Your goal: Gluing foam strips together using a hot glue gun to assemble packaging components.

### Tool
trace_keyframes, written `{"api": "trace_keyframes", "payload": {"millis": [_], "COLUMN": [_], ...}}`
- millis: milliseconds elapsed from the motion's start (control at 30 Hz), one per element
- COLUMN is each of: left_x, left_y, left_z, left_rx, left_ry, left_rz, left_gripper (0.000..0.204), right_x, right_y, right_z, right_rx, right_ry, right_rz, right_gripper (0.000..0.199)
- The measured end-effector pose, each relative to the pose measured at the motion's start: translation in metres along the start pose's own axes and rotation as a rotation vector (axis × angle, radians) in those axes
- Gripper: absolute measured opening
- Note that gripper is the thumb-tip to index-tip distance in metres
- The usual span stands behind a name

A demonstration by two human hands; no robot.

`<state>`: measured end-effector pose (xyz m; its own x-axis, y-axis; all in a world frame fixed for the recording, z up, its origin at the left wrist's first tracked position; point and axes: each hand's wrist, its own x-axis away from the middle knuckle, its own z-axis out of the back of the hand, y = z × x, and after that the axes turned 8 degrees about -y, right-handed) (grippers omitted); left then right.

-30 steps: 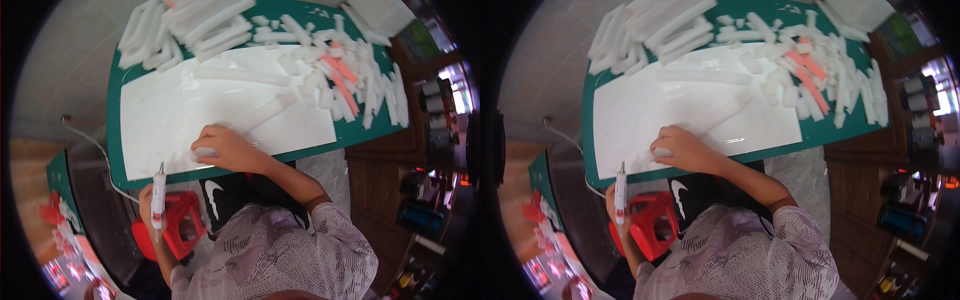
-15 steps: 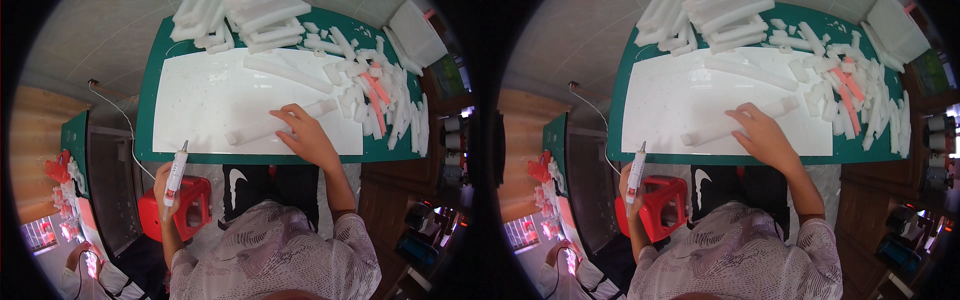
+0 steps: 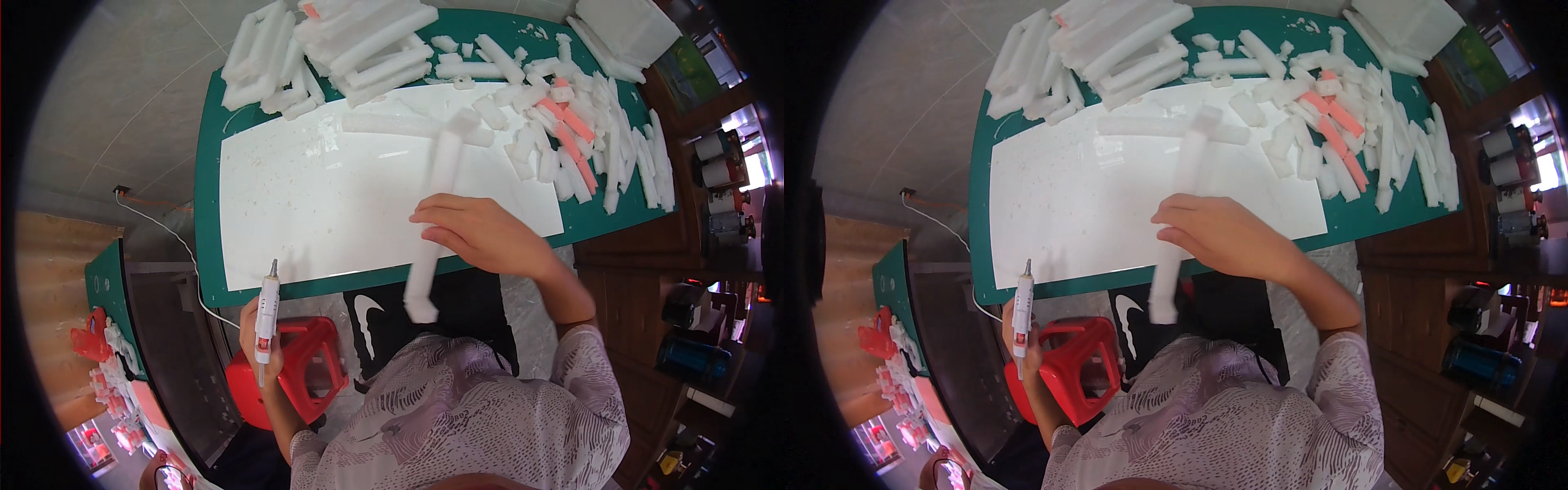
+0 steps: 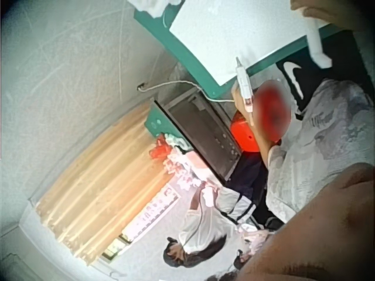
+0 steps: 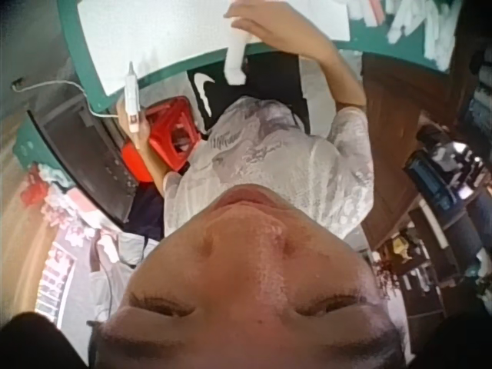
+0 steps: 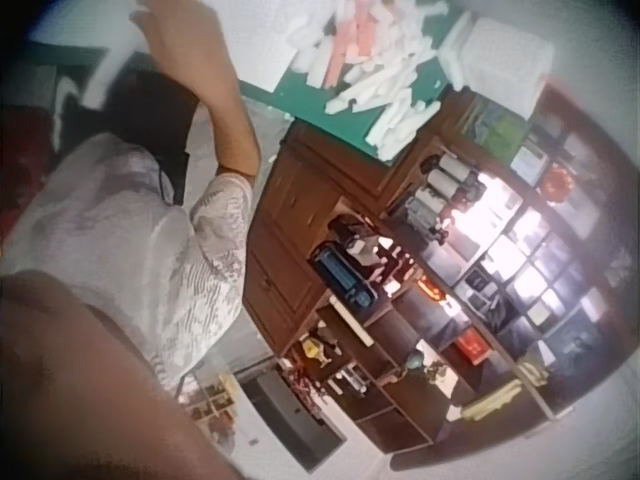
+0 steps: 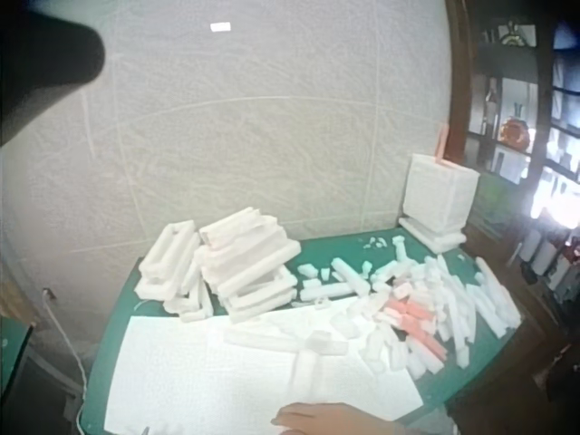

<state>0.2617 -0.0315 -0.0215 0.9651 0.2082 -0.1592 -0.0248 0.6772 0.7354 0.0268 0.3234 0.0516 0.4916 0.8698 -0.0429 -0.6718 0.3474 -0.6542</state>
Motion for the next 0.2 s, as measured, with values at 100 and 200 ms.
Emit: {"api": "trace_keyframes", "payload": {"millis": [100, 200], "left_x": [-0.003, -0.009], "left_y": [0.000, 0.005], "left_z": [0.001, 0.001], "left_rx": [0.002, 0.017], "left_ry": [-0.012, -0.035], "left_rz": [-0.027, -0.025], "left_gripper": [0.049, 0.056], "right_x": [-0.001, -0.013], "right_y": [-0.005, -0.018], "right_z": [0.026, 0.045], "right_rx": [0.095, 0.221], "right_ry": [-0.283, -0.637], "right_rz": [0.046, -0.018], "right_gripper": [0.027, 0.028]}}
